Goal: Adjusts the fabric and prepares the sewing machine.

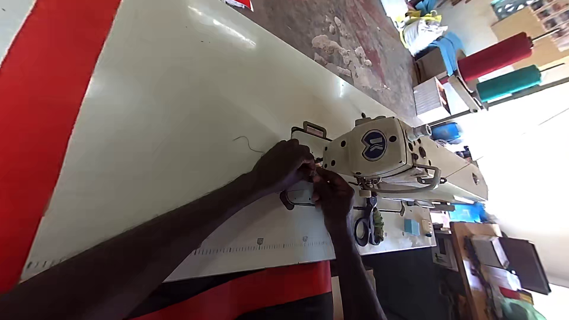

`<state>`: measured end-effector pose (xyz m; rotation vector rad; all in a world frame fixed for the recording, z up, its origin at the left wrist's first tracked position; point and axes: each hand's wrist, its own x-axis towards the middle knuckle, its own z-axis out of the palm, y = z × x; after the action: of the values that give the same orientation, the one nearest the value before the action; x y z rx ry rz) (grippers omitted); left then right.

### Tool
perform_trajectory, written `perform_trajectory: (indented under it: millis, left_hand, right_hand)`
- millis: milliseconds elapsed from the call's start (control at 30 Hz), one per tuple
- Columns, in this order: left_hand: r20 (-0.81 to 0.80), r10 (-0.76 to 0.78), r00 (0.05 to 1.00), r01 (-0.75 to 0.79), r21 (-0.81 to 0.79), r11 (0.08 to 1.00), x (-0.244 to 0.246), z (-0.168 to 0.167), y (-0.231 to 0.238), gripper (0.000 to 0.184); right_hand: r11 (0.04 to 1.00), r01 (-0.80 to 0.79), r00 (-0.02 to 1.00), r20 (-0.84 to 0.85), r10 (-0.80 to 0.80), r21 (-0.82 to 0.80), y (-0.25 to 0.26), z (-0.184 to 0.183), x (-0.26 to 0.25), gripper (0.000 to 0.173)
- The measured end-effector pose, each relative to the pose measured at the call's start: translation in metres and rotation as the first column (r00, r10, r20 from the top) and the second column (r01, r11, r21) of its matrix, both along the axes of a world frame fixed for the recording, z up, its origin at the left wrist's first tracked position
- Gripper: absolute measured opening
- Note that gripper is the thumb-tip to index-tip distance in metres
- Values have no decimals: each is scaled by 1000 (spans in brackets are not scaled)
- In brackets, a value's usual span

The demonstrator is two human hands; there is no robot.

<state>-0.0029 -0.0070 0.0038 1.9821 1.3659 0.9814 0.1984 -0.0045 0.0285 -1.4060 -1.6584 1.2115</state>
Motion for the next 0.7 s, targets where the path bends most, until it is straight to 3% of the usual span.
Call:
perform_trajectory:
  millis: [300,700]
  left_hand:
    - [-24,4,1000,-7,-110,994,2,11,2,14]
    - [12,48,999,-47,-54,997,2,5,1,14]
  right_hand:
    - [985,112,993,43,-107,-134,3,9,-9,14]
    - [970,197,980,35,-194,-144,6,6,-15,12]
